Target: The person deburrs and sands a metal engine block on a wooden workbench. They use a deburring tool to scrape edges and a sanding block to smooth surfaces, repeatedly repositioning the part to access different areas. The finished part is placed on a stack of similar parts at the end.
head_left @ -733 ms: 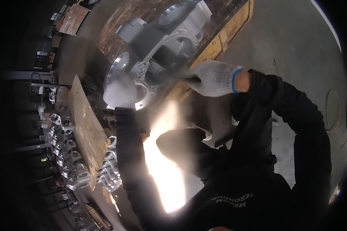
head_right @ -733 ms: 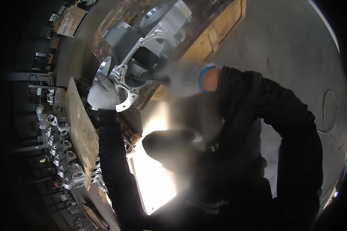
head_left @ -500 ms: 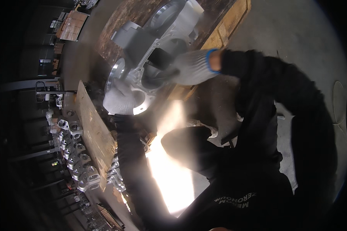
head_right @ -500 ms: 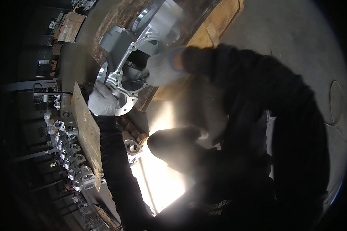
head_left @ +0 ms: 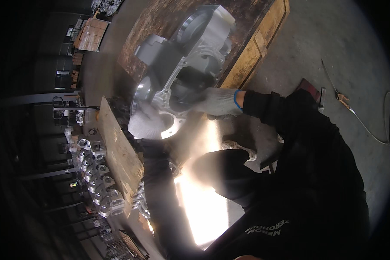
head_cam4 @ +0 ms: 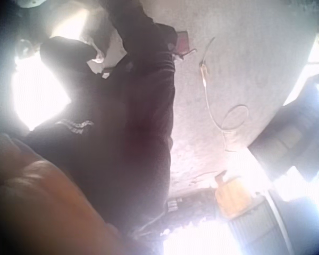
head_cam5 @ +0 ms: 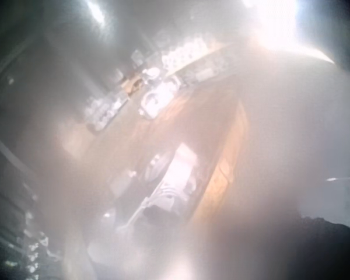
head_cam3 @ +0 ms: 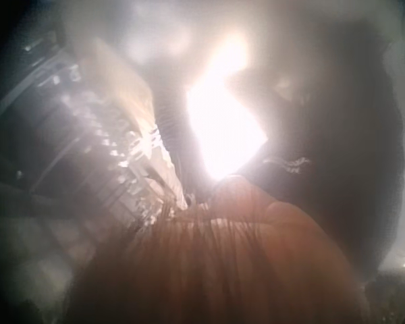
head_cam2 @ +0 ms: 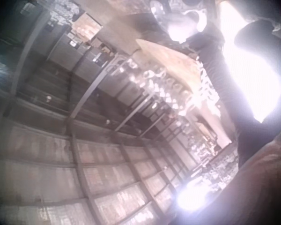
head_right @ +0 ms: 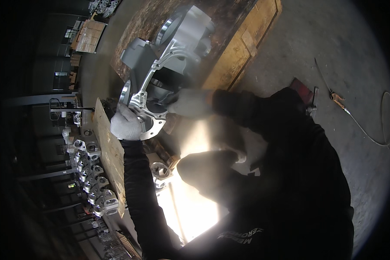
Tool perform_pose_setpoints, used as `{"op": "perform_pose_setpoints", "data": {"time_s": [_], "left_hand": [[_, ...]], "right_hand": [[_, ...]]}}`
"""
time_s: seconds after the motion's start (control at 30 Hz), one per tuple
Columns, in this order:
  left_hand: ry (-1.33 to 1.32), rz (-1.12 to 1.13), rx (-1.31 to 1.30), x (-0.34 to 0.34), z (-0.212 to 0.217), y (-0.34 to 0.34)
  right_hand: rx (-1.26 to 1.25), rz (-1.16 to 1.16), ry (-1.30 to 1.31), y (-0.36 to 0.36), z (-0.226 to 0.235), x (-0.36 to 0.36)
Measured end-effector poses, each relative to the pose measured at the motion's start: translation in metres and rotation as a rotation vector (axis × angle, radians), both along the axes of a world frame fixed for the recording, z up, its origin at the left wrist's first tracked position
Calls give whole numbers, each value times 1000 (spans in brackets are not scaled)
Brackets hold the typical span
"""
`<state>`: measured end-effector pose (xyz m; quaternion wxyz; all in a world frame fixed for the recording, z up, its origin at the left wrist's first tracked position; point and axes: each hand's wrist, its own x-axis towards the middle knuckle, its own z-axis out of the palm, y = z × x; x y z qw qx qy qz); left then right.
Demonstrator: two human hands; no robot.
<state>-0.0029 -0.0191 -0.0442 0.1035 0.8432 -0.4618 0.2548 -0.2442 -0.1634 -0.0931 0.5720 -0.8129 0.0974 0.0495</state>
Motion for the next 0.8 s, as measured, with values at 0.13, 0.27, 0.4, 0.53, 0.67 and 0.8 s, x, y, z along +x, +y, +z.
{"op": "perform_pose_setpoints", "data": {"time_s": [0.13,0.27,0.4,0.53,0.67,0.8], "left_hand": [[93,19,-51,-3,-1,-1],[47,18,-124,-9,-5,-5],[-42,-24,-223,1,-15,-8],[-167,-5,-438,16,-31,-9],[-173,84,-474,21,-36,-8],[-172,30,-375,12,-31,-9]], "right_hand": [[369,-163,29,-1,-10,-5],[82,-97,-379,8,-39,7],[416,-263,-367,21,-76,22],[-189,-246,-939,30,-92,39],[1188,-234,-223,45,-92,43],[595,-364,-732,58,-88,44]]}}
